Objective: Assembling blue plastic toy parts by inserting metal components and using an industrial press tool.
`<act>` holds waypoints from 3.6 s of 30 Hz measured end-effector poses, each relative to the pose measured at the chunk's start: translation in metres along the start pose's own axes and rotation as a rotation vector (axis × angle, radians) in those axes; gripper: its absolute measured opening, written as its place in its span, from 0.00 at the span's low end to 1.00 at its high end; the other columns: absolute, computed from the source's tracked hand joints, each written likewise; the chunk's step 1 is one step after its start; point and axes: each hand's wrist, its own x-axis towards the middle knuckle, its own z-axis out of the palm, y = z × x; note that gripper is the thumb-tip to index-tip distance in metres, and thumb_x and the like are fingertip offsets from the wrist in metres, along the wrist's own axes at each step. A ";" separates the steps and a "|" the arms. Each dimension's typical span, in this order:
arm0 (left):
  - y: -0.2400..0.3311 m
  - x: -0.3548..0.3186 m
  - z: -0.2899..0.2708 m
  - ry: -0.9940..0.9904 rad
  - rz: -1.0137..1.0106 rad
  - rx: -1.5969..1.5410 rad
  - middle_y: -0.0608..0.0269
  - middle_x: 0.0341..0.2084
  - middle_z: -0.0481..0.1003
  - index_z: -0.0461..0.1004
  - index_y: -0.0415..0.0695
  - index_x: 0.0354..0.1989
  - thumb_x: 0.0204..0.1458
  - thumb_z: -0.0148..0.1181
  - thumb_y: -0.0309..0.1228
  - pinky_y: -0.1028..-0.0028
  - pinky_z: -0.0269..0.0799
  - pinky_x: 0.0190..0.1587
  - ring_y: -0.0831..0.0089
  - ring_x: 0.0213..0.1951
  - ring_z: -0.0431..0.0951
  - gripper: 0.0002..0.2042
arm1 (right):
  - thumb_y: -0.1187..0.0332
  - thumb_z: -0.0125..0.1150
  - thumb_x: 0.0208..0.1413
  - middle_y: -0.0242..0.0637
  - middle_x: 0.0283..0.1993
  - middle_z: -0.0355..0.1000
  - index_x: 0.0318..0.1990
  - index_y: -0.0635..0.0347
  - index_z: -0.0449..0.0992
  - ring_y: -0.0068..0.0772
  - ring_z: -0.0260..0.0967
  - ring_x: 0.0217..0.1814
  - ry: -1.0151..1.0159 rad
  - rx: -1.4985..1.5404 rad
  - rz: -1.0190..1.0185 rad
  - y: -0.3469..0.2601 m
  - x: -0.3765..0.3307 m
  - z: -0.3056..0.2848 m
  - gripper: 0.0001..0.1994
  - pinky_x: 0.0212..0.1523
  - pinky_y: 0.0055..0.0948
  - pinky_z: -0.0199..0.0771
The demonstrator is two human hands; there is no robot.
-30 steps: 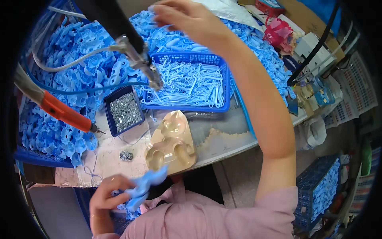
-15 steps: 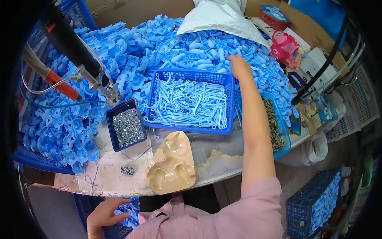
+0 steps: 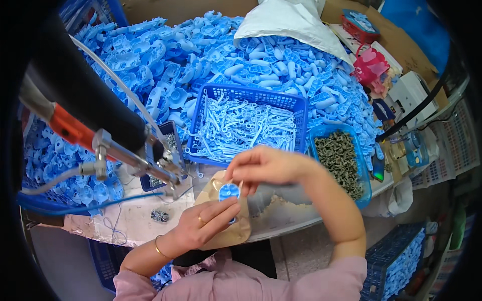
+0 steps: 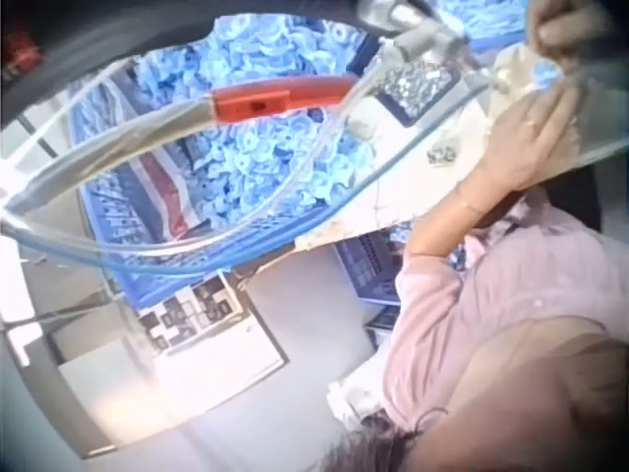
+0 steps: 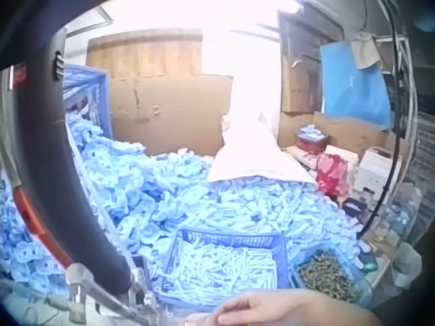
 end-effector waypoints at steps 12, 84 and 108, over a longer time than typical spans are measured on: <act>0.021 -0.075 -0.031 -0.197 -0.131 0.194 0.68 0.46 0.82 0.80 0.49 0.50 0.47 0.70 0.31 0.74 0.80 0.42 0.70 0.41 0.81 0.19 | 0.72 0.64 0.53 0.45 0.47 0.75 0.52 0.55 0.73 0.52 0.73 0.52 1.220 -1.764 -0.091 -0.004 0.121 -0.247 0.17 0.49 0.47 0.76; 0.033 -0.103 -0.009 0.084 -0.429 -0.034 0.51 0.57 0.70 0.66 0.41 0.61 0.40 0.74 0.29 0.57 0.64 0.61 0.50 0.57 0.69 0.35 | 0.76 0.67 0.50 0.36 0.46 0.75 0.49 0.56 0.79 0.41 0.71 0.48 0.495 -1.089 -0.425 0.078 -0.006 0.152 0.17 0.44 0.35 0.75; 0.022 -0.107 -0.005 -0.154 -0.593 -0.182 0.50 0.69 0.61 0.60 0.41 0.68 0.46 0.69 0.29 0.55 0.55 0.70 0.46 0.69 0.58 0.38 | 0.73 0.58 0.53 0.33 0.45 0.77 0.52 0.55 0.79 0.41 0.73 0.46 0.307 -1.318 -0.362 0.098 0.008 0.144 0.17 0.45 0.35 0.77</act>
